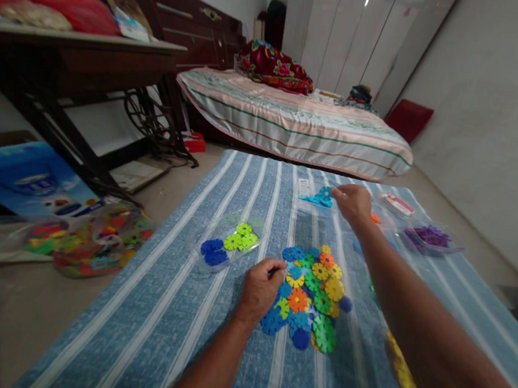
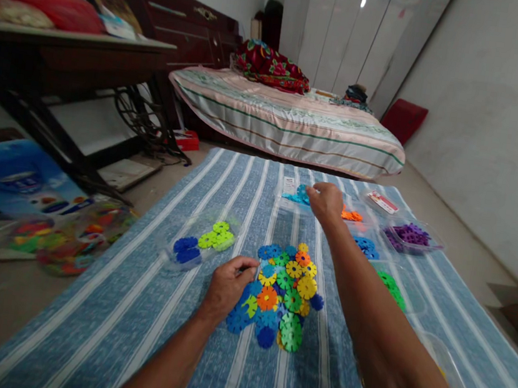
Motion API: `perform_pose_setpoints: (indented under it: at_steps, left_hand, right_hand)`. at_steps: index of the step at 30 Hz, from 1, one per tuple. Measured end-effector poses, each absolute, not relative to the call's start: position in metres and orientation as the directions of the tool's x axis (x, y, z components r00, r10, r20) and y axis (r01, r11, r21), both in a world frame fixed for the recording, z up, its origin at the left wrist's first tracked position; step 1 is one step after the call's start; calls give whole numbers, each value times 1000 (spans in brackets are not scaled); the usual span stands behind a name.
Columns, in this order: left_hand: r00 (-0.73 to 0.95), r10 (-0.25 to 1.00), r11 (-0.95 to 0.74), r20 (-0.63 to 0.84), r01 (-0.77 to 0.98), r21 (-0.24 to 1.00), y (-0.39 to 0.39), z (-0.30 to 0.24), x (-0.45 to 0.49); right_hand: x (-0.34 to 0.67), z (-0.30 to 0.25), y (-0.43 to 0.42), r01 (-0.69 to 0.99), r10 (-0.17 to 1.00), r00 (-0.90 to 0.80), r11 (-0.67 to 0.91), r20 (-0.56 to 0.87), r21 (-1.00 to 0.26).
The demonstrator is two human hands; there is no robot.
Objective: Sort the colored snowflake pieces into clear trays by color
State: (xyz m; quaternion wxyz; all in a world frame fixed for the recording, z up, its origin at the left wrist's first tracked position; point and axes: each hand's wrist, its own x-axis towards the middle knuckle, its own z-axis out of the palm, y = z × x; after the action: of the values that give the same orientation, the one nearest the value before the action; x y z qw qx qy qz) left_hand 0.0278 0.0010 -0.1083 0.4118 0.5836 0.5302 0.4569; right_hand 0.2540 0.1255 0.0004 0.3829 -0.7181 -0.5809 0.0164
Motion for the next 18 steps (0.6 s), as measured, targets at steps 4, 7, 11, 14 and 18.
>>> perform_pose_setpoints:
  at_steps: [4,7,11,14,18]
  left_hand:
    - [26,996,-92,88,245,965,1,-106,28]
    - [28,997,-78,73,230,970,1,-105,28]
    - [24,999,-49,46,159,986,1,-105,28]
    - [15,1000,-21,20,90,996,2,-105,27]
    - [3,1000,26,-26,-15,1000,3,-104,26]
  right_hand:
    - [246,-23,108,853,853,305,-47,424,-520]
    - [222,-50,59,849,889,130,129,439,-512]
    - [185,-75,-12,760,855,-179,434,486,-484]
    - [163,-84,-47,758,832,-273,495,482,-425]
    - [145,-89,-60,845,885,-280,411,372,-342]
